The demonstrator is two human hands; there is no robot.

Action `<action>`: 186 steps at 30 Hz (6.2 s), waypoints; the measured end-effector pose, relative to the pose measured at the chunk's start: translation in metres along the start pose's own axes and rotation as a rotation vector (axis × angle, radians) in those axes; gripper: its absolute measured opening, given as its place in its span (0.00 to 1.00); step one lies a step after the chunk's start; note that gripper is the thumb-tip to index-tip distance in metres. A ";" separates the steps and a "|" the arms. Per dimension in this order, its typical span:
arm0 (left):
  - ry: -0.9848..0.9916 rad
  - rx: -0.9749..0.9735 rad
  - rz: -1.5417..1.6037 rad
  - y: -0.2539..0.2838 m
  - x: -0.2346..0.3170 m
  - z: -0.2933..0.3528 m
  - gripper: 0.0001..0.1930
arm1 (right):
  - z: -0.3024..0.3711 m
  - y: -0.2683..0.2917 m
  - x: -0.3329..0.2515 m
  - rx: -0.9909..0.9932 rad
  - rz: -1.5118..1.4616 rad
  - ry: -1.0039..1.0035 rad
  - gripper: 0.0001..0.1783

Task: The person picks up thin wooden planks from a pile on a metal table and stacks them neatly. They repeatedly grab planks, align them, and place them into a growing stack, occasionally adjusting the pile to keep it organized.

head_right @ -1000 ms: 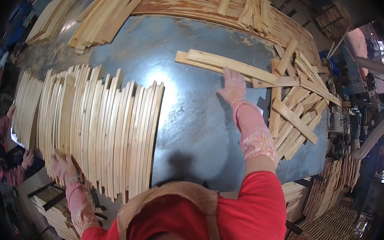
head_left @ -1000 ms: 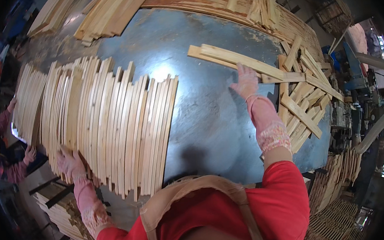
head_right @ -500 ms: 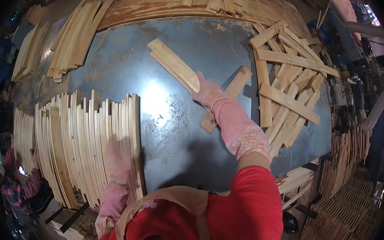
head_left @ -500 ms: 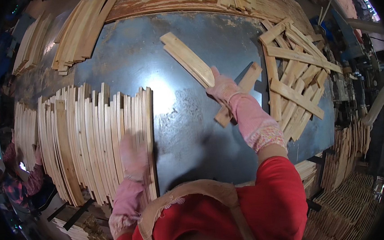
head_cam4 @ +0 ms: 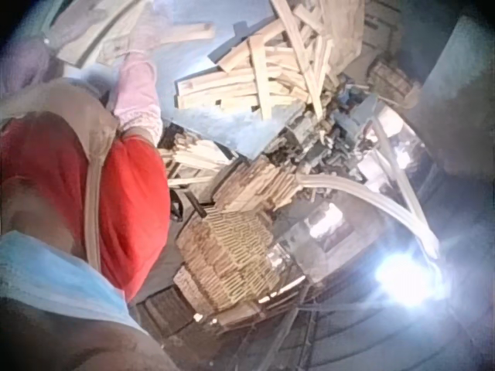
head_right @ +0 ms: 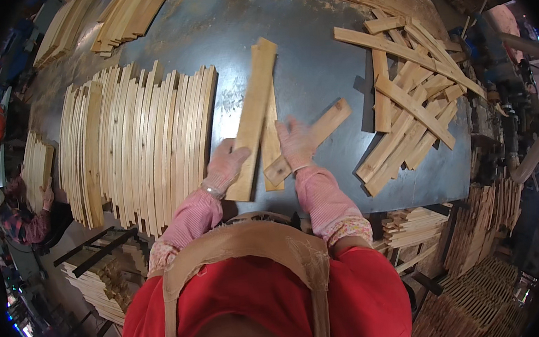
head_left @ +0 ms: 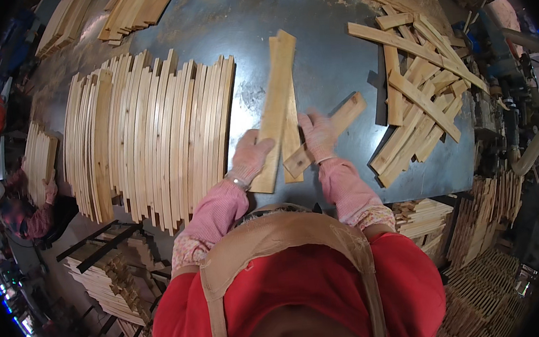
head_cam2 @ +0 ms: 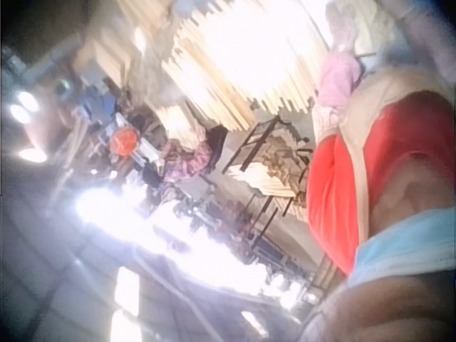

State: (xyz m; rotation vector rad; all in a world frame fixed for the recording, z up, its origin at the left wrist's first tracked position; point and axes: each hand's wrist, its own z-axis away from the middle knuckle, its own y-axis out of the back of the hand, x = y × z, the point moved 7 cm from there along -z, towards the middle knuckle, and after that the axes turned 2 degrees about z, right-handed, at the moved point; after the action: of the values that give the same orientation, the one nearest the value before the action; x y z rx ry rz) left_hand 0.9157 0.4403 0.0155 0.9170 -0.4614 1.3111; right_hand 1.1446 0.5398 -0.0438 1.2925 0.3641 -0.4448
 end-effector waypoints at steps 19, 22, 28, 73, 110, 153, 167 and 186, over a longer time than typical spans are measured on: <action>-0.298 0.429 -0.809 0.066 -0.125 0.075 0.45 | 0.103 -0.092 -0.142 -0.474 -0.428 0.144 0.39; -0.226 0.352 -0.928 0.063 -0.116 0.079 0.47 | 0.092 -0.104 -0.128 -0.110 0.139 0.479 0.46; -0.331 0.391 -0.780 0.053 -0.104 0.085 0.42 | 0.040 -0.028 -0.002 -0.038 0.118 -0.020 0.41; -0.065 -0.154 0.291 -0.022 0.062 -0.205 0.41 | -0.185 -0.017 -0.052 -0.876 -0.966 -0.146 0.37; -0.412 0.539 -0.421 -0.006 -0.066 0.028 0.30 | -0.306 0.040 0.077 0.312 -0.331 -0.618 0.45; -0.338 -0.015 -0.159 -0.206 0.005 -0.023 0.31 | -0.025 0.050 0.108 -0.333 0.460 0.271 0.66; 0.031 0.218 0.595 -0.160 -0.062 0.002 0.23 | -0.008 -0.001 0.082 -0.693 -0.623 0.163 0.44; -0.215 0.488 0.758 -0.011 -0.090 0.112 0.15 | 0.115 -0.122 -0.060 -0.921 -0.698 -0.069 0.32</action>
State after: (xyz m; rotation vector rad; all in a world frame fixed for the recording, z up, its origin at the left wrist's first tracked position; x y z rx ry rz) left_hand 0.9266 0.2971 0.0100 1.3686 -0.7135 2.0807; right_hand 1.0324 0.4092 -0.0886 0.2212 0.8480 -0.7801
